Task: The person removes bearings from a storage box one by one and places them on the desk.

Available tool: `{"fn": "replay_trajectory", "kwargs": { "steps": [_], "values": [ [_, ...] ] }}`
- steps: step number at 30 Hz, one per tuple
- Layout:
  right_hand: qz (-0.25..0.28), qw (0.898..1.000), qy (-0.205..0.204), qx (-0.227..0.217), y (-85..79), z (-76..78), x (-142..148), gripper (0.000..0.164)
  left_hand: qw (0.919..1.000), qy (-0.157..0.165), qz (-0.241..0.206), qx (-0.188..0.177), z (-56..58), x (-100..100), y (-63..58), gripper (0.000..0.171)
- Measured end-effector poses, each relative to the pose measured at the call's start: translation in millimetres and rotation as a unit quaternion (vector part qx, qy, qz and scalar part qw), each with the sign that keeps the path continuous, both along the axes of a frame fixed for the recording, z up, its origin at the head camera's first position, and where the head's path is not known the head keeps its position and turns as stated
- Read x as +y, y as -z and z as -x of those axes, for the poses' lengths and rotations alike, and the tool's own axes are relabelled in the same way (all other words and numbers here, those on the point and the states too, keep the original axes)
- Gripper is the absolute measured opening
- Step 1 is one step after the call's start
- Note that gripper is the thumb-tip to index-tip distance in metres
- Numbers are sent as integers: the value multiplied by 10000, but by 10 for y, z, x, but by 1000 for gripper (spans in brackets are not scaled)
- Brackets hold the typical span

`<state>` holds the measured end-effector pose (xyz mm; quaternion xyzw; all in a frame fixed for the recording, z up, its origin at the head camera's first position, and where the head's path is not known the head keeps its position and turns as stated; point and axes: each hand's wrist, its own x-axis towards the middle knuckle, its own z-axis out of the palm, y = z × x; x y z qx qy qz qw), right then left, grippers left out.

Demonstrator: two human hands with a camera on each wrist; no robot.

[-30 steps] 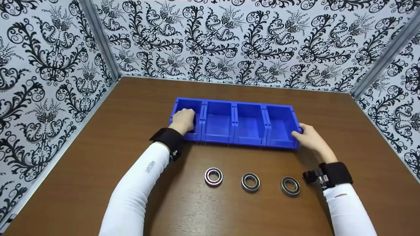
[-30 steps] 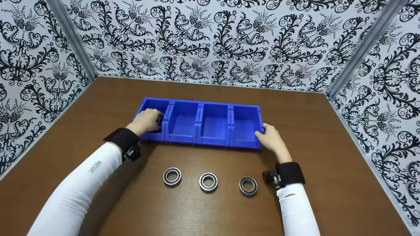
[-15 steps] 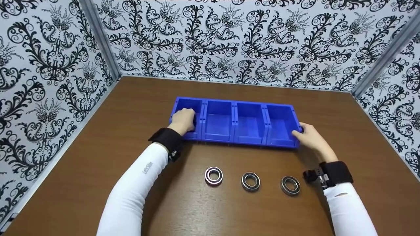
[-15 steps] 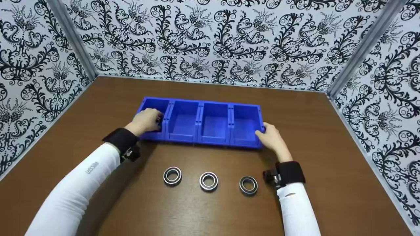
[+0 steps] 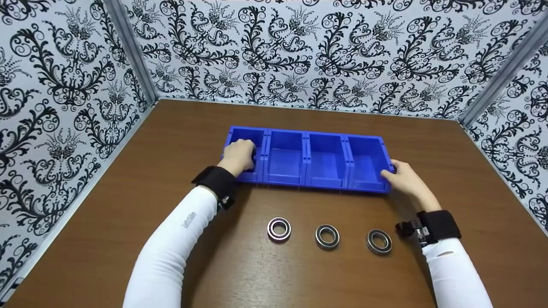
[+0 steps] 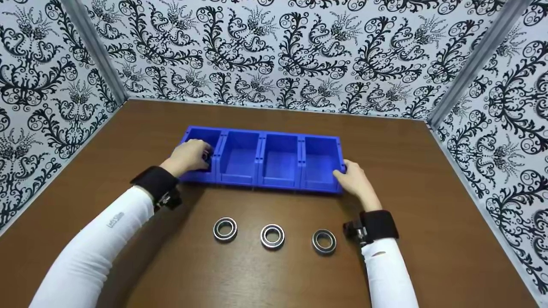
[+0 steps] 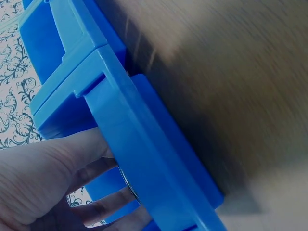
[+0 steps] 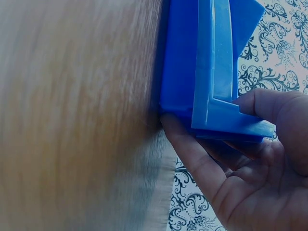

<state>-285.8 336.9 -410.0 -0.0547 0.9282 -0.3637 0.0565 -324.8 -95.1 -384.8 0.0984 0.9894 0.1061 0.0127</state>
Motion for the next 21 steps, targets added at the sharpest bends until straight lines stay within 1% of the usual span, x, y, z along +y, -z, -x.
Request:
{"fn": "replay_trajectory", "kwargs": {
  "steps": [5,9,16,21],
  "values": [
    [5,10000,26,-33,4,9,-1,50,9999,35,-62,73,-10,-29,-16,27],
    [41,9999,46,-83,9,7,1,51,10000,33,-79,51,-9,-36,-37,28],
    [39,10000,39,-38,4,-1,-6,50,9998,-55,-167,-20,-16,-46,-92,34],
    [55,9999,81,-79,-6,-9,-13,51,9997,-38,-228,52,-31,-62,-128,35]
  ]
}}
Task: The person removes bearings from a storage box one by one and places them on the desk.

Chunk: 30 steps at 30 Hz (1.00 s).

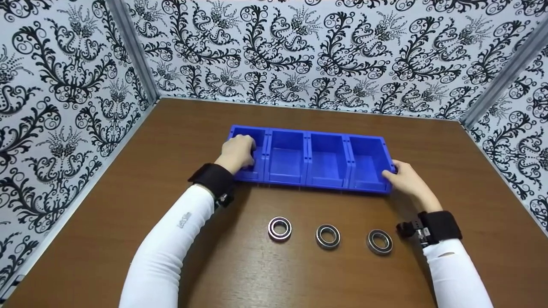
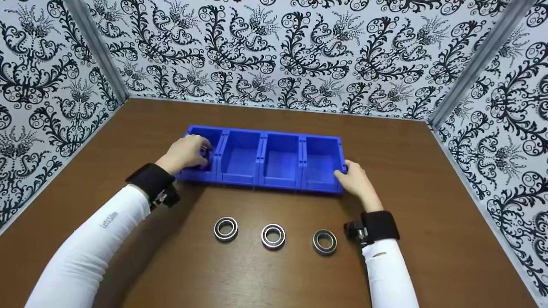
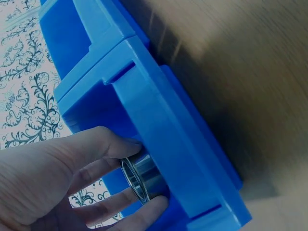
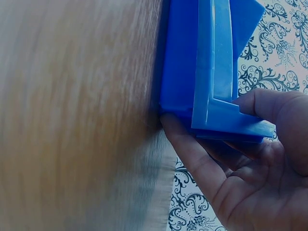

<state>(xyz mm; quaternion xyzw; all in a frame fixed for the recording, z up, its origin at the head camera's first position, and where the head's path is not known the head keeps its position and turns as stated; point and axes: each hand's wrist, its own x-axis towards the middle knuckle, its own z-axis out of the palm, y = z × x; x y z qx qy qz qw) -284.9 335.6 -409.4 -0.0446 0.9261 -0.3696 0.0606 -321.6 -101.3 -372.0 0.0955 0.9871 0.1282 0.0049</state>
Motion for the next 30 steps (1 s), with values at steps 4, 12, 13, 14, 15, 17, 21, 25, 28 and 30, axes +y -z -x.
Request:
{"fn": "replay_trajectory", "kwargs": {
  "steps": [4,12,13,14,15,17,21,25,28,30],
  "values": [
    [-73,10000,-9,14,-1,1,3,51,10000,3,5,35,-17,2,-24,36],
    [-79,9998,-165,88,5,10,35,53,9999,21,-33,121,-47,21,-78,38],
    [-64,9998,-153,97,9,12,37,53,9999,28,-45,135,-48,21,-86,39],
    [-27,9998,-141,155,10,12,36,53,9999,30,-52,143,-49,20,-95,40],
    [-23,9998,-127,165,16,14,39,53,9999,30,-55,143,-51,20,-104,40],
    [-52,9997,-128,203,18,13,44,53,9999,35,-70,131,-54,21,-121,39],
    [-111,9998,-115,142,12,11,34,52,9999,35,-74,107,-61,19,-152,37],
    [-131,9998,-91,101,2,11,16,51,9999,29,-73,99,-70,20,-184,36],
    [-158,9998,-72,118,10,19,16,50,9999,44,-79,129,-78,22,-201,35],
    [-172,9997,-74,153,16,23,19,49,9998,56,-87,164,-80,23,-210,34]
  ]
}}
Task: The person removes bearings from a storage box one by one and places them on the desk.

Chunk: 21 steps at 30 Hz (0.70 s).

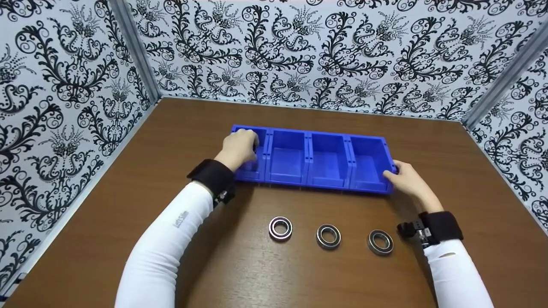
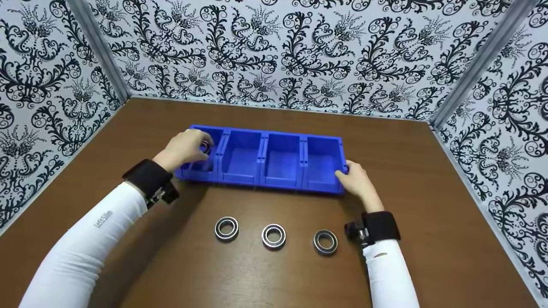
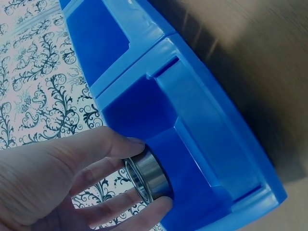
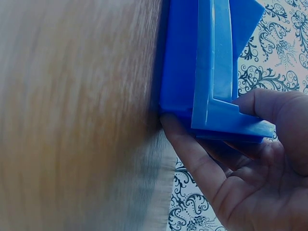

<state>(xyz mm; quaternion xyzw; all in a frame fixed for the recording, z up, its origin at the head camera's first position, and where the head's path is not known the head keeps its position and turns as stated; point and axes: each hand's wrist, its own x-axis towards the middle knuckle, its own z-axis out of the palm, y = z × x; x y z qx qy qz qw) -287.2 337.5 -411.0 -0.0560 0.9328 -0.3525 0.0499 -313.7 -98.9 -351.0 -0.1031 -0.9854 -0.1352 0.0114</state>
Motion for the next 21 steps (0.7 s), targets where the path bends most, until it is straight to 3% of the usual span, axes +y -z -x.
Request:
{"fn": "replay_trajectory", "kwargs": {
  "steps": [10,21],
  "values": [
    [175,9997,-36,-184,-16,-22,6,53,10000,70,5,58,7,0,-13,34],
    [135,9999,-9,-91,-10,-26,-6,51,9999,88,-34,61,-12,19,-81,32]
  ]
}}
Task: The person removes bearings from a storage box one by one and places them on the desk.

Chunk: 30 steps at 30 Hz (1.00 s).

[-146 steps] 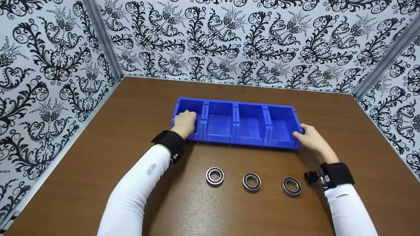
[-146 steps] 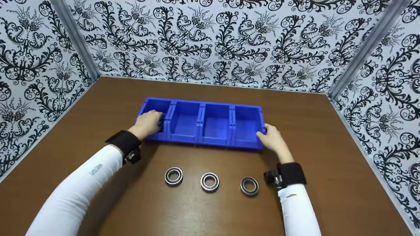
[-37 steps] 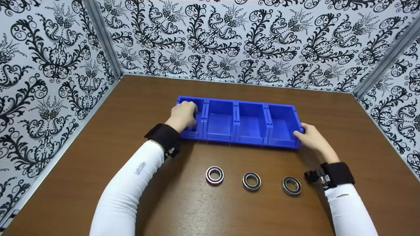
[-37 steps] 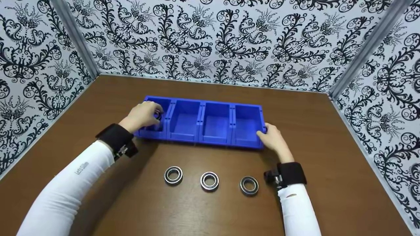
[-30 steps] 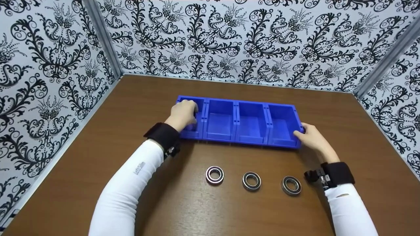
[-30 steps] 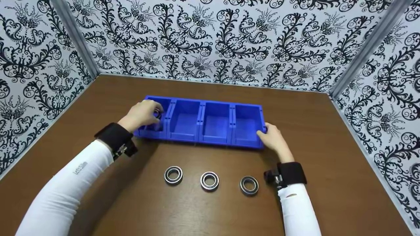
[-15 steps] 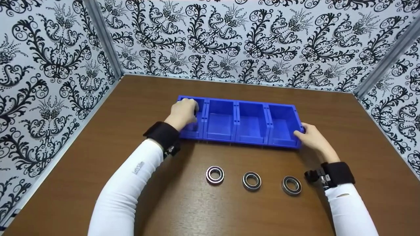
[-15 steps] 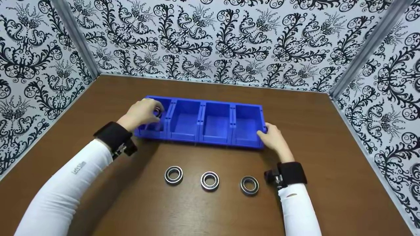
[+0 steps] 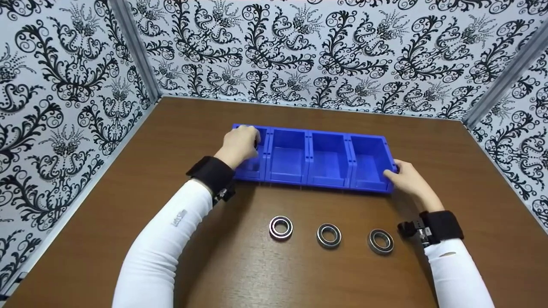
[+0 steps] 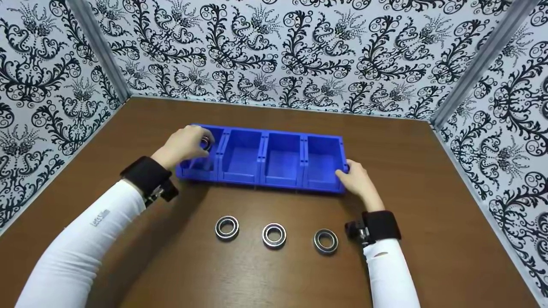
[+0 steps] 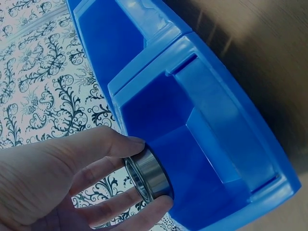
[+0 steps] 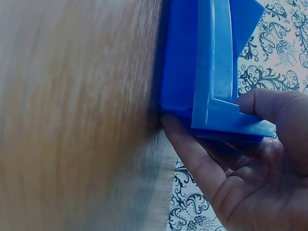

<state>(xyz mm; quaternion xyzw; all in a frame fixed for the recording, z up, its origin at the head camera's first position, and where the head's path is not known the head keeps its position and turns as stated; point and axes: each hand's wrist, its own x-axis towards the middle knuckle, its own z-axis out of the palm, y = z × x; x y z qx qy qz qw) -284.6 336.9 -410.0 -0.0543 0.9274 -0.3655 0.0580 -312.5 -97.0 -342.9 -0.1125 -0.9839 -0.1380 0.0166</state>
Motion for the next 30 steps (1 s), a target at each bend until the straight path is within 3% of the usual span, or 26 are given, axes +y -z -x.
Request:
{"fn": "replay_trajectory", "kwargs": {
  "steps": [30],
  "values": [
    [-19,9999,-32,108,25,23,25,48,10000,-8,-64,58,-127,6,-91,34]
  ]
}}
